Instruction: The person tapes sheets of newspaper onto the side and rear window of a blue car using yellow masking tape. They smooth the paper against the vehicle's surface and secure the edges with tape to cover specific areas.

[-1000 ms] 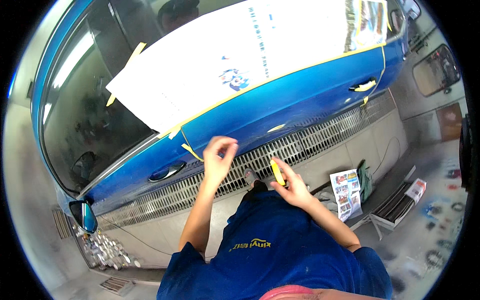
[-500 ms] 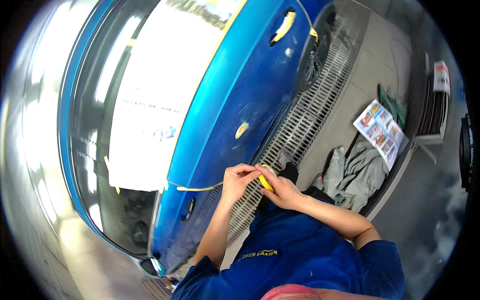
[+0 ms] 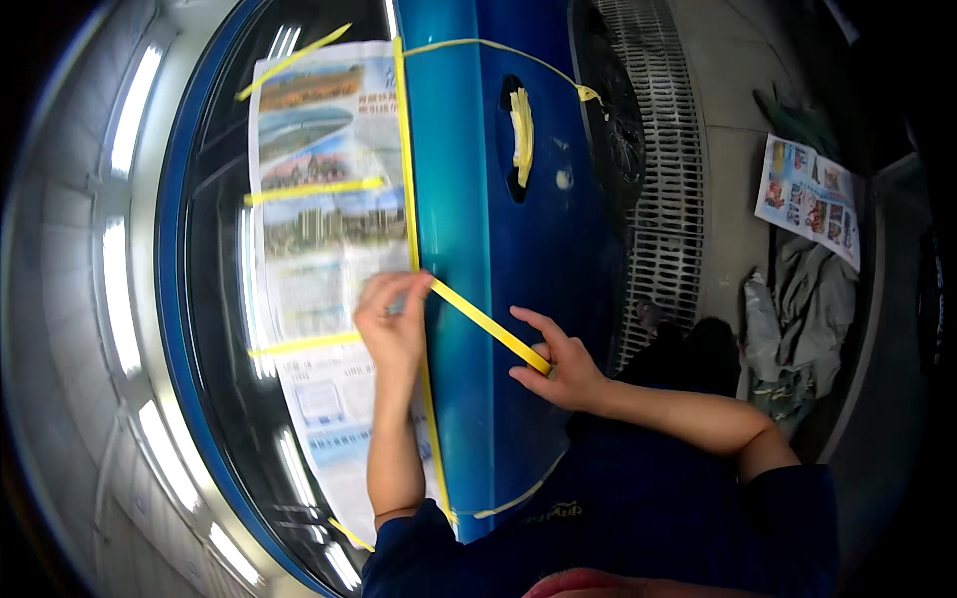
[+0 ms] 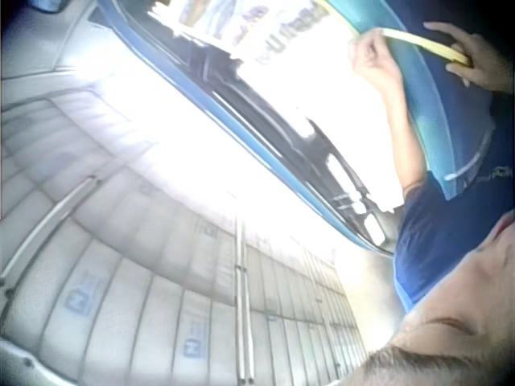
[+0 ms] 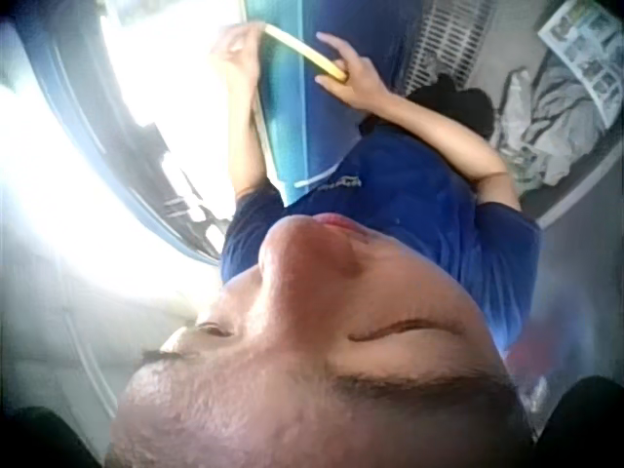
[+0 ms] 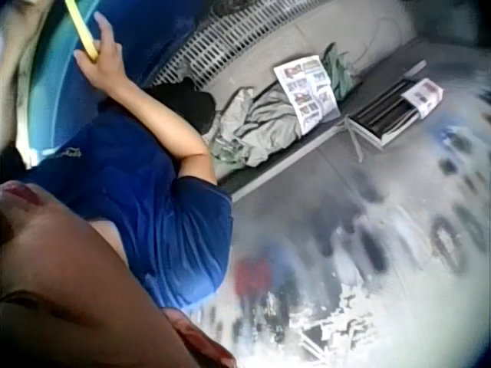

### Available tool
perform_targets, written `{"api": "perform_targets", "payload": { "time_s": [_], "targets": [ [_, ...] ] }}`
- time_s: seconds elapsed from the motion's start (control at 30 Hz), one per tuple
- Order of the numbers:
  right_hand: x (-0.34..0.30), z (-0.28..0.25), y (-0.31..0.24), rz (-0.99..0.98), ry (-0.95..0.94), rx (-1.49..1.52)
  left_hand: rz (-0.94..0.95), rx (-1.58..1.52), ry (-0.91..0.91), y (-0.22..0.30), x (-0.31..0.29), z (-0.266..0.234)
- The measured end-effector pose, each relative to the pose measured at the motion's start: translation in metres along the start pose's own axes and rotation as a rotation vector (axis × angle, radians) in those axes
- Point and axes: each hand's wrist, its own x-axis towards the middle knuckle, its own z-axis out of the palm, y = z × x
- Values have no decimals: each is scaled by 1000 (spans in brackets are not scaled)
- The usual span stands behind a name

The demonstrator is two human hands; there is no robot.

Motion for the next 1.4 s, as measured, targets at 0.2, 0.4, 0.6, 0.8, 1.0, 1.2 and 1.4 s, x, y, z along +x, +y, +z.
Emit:
{"api": "perform_targets", "payload": {
  "time_s": [0.2, 0.4, 0.6, 0.8, 1.0, 1.2, 1.4],
  "targets": [
    [47, -2, 24, 102, 69, 82, -31, 57, -79, -53, 101, 26],
    [84, -24, 48, -187, 153, -48, -297, 54, -150, -55, 123, 37],
    [125, -28, 38, -347, 185, -34, 164, 346, -116, -48, 237, 36],
    [135, -30, 40, -138, -184, 186, 372, 391, -119, -50, 366, 83],
    [164, -42, 48, 162, -238, 436, 297, 497, -418, -56, 407, 105],
    [187, -48, 42, 217, -354, 544, 226, 421, -451, -69, 414, 109],
    [198, -41, 44, 266, -439, 500, 286, 461, -437, -68, 412, 112]
  ]
}}
